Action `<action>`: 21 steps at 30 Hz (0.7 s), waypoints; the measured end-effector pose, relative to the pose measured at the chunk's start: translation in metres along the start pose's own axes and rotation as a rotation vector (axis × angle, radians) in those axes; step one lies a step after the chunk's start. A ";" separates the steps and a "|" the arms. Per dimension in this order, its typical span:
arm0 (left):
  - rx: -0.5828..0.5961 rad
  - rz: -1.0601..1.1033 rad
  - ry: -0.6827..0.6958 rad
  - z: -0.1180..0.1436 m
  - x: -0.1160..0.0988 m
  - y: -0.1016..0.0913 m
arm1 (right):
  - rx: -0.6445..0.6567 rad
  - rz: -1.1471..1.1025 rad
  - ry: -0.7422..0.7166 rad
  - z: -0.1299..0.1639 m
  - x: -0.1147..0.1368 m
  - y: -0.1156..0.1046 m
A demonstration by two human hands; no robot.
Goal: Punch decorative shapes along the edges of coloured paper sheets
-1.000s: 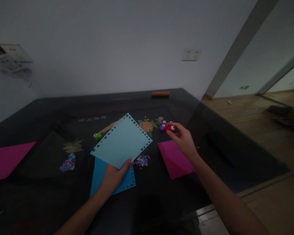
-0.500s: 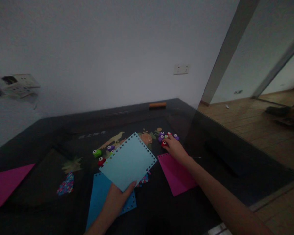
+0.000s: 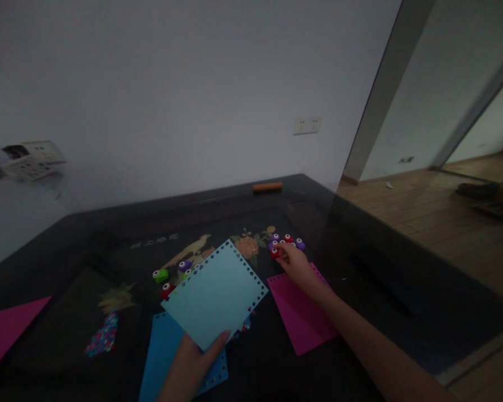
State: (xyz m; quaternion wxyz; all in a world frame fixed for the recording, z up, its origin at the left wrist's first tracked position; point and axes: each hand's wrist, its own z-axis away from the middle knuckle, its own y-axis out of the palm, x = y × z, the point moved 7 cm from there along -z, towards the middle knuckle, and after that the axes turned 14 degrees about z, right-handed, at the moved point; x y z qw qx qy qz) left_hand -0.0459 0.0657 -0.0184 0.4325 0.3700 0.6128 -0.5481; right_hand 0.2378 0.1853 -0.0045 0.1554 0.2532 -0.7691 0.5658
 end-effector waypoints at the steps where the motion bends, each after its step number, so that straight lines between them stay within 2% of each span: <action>1: -0.005 0.010 -0.016 0.000 0.000 0.000 | -0.003 -0.026 0.004 0.001 0.000 -0.001; 3: 0.029 0.036 -0.044 -0.001 -0.001 0.001 | -0.002 -0.076 0.011 0.002 0.002 -0.005; 6: 0.161 0.049 -0.071 -0.002 -0.009 0.008 | 0.040 -0.156 0.014 0.006 0.012 -0.011; 9: 0.237 0.034 -0.076 -0.002 -0.017 0.009 | 0.178 -0.372 0.035 0.013 0.028 -0.007; 13: 0.261 0.050 -0.093 -0.001 -0.020 0.011 | 0.391 -0.690 0.084 0.027 0.049 0.009; 16: 0.285 0.052 -0.101 0.000 -0.023 0.014 | 0.432 -0.718 0.105 0.034 0.054 0.019; 21: 0.305 0.046 -0.073 0.002 -0.029 0.016 | 0.454 -0.745 0.183 0.038 0.048 0.031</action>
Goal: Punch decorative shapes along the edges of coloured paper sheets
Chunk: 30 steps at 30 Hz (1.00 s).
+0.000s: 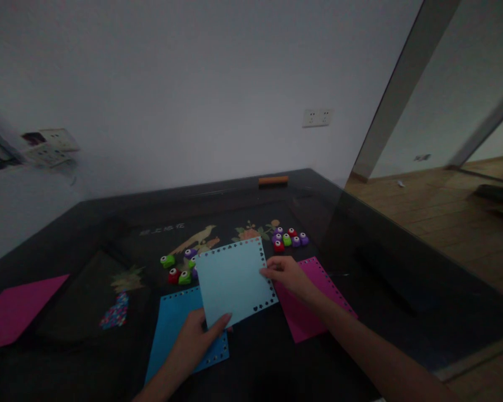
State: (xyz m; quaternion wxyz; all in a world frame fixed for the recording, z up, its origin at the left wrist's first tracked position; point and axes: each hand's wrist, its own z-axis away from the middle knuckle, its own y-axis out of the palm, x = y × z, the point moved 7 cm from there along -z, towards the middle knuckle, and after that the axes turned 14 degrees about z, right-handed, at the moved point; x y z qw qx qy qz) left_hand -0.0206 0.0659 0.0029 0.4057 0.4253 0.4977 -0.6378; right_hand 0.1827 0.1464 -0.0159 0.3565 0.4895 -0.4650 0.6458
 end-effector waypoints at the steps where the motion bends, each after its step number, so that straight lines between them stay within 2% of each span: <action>1: 0.006 0.005 0.006 0.000 0.000 0.000 | -0.004 -0.011 0.009 0.000 -0.001 0.000; 4: -0.008 0.048 0.044 0.001 -0.003 -0.003 | -0.023 -0.044 0.016 0.000 -0.001 -0.002; 9: -0.143 0.229 0.091 -0.003 -0.008 -0.019 | -0.027 -0.056 -0.002 0.004 0.009 -0.003; 12: -0.154 0.350 0.070 -0.007 -0.006 -0.024 | -0.031 -0.059 -0.005 0.006 0.014 -0.004; 16: -0.137 0.388 0.069 -0.007 -0.009 -0.023 | -0.043 -0.066 0.001 0.009 0.017 -0.009; 20: -0.033 0.335 0.085 -0.007 -0.022 -0.009 | -0.077 -0.107 0.028 0.017 0.013 -0.025; 25: 0.147 0.243 0.154 -0.019 -0.040 0.024 | -0.186 -0.146 0.091 0.033 0.001 -0.064; 27: 0.150 0.236 0.204 -0.026 -0.048 0.034 | -0.222 -0.151 0.109 0.042 -0.005 -0.082; 30: 0.072 0.226 0.290 -0.035 -0.060 0.043 | -0.292 -0.133 0.160 0.060 -0.018 -0.111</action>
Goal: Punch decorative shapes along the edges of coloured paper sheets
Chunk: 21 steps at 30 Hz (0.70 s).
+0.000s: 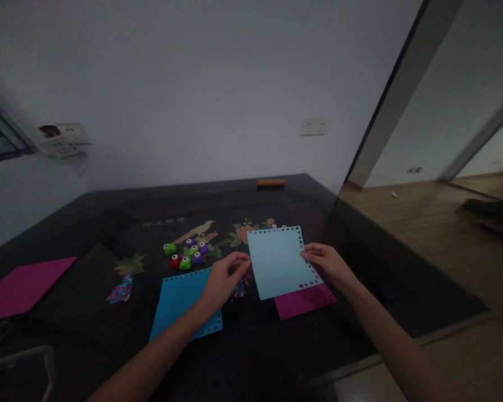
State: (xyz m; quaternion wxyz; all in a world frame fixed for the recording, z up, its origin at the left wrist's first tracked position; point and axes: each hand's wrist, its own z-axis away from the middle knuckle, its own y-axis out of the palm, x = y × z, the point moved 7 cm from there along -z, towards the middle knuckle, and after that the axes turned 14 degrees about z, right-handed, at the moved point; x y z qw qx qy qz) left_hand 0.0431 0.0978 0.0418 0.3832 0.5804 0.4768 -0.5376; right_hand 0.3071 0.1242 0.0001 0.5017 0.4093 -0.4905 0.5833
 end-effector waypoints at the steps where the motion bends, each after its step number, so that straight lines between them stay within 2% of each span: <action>1: -0.015 -0.017 0.024 -0.002 -0.001 0.004 | -0.025 0.019 0.016 0.002 -0.005 -0.011; 4: 0.010 -0.127 0.078 -0.004 -0.001 0.019 | -0.047 0.088 0.068 0.008 -0.022 -0.035; 7: 0.098 -0.320 0.159 0.003 0.002 0.038 | -0.031 0.158 0.109 0.011 -0.038 -0.045; 13: 0.212 -0.617 0.265 0.019 0.018 0.062 | -0.046 0.268 0.083 0.014 -0.043 -0.044; 21: 0.292 -0.807 0.246 0.027 0.029 0.074 | -0.065 0.364 0.080 0.013 -0.046 -0.047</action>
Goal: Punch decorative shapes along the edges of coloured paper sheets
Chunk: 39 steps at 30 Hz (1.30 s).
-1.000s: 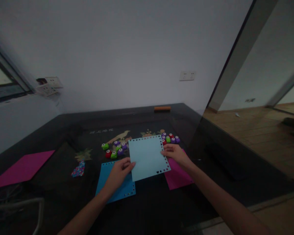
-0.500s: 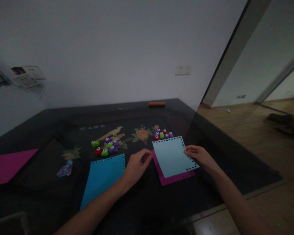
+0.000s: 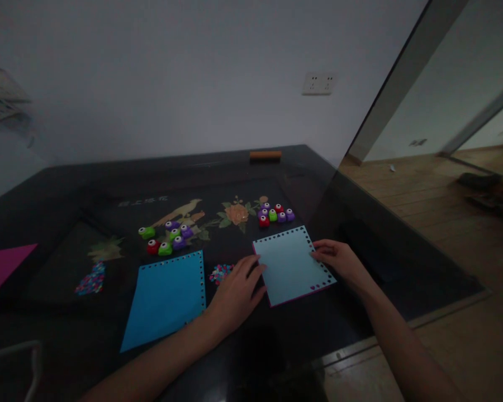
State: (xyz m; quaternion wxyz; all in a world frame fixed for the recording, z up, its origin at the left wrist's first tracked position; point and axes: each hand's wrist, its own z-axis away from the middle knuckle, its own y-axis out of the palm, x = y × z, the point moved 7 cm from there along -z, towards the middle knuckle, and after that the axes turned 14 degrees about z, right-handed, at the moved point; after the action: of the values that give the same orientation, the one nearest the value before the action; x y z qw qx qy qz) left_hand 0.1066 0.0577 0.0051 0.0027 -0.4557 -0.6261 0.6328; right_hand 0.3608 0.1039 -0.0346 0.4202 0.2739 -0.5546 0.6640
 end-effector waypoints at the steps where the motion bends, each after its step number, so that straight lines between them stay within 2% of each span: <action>1: 0.007 -0.010 -0.001 0.000 0.000 0.002 | -0.001 0.013 -0.006 0.000 0.000 0.000; 7: 0.058 -0.039 -0.030 0.002 0.005 0.011 | -0.006 0.032 -0.037 0.000 0.003 0.000; 14: 0.098 -0.036 -0.057 0.001 0.008 0.013 | 0.011 0.066 -0.014 0.001 0.003 0.002; 39: 0.106 -0.036 -0.048 0.001 0.008 0.014 | 0.024 0.070 -0.051 0.005 0.011 0.002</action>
State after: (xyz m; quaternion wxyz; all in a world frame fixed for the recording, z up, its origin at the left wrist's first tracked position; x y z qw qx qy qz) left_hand 0.1097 0.0584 -0.0105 0.0234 -0.4284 -0.5996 0.6756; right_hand 0.3526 0.1018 -0.0252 0.3791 0.2762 -0.5665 0.6775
